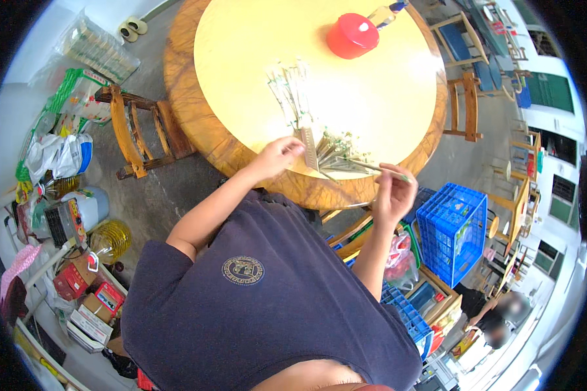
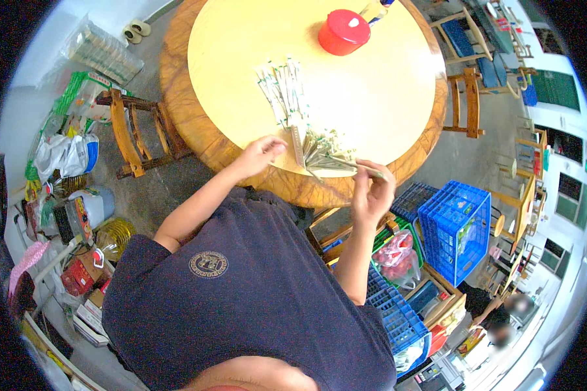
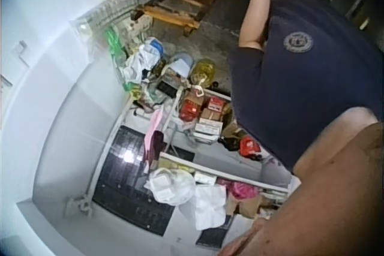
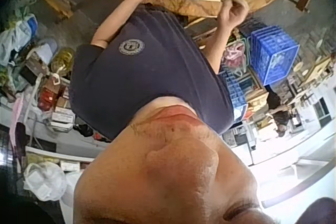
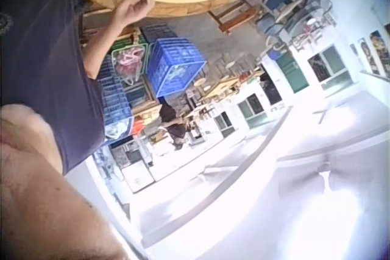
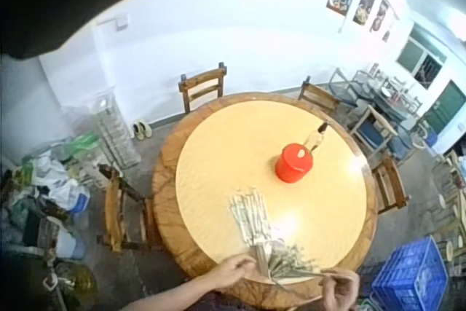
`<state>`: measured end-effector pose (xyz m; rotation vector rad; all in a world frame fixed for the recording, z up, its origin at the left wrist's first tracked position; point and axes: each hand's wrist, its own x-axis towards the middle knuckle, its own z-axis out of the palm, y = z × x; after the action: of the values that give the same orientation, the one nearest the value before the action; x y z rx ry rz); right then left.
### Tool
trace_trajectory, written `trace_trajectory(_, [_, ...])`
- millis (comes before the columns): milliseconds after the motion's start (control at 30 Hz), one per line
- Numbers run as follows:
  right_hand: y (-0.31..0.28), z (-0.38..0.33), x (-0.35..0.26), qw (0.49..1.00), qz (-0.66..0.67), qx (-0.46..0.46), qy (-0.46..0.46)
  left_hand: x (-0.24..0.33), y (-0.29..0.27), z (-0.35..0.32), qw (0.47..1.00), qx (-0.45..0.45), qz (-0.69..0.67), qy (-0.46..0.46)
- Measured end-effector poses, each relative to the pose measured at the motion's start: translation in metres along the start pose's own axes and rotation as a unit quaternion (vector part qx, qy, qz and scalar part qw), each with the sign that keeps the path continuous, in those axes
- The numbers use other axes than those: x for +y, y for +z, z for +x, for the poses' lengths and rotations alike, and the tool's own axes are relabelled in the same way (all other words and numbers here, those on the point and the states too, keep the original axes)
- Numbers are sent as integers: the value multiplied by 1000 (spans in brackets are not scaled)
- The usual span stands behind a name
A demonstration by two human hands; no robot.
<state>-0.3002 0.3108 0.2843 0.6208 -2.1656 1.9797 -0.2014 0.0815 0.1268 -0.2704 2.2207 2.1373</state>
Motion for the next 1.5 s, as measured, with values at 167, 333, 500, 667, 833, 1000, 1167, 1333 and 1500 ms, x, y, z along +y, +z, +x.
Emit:
trace_trajectory(167, [16,-7,57,918,-273,-257,126,-72,-34,15,969,159,-72,-174])
trace_trajectory(333, [10,-12,73,923,-252,-255,138,-116,-46,52,966,182,-16,-182])
trace_trajectory(500, [1,0,48,951,-185,-181,167,-116,-50,113,946,246,102,-187])
trace_trajectory(667, [-23,1,30,976,-169,-95,103,-112,-38,177,895,305,240,-220])
trace_trajectory(833, [-51,-11,32,974,-177,-92,105,-76,-13,198,833,289,354,-311])
trace_trajectory(1000, [-69,-12,36,975,-157,-80,133,-98,-18,210,864,293,337,-233])
trace_trajectory(1167, [-73,1,27,979,-147,-79,117,-126,-34,209,896,318,274,-144])
trace_trajectory(1333, [-67,6,4,981,-154,-84,82,-139,-80,190,922,242,-186,-238])
trace_trajectory(1500, [-53,-12,-12,980,-174,-56,81,-84,-70,131,890,248,-328,-196])
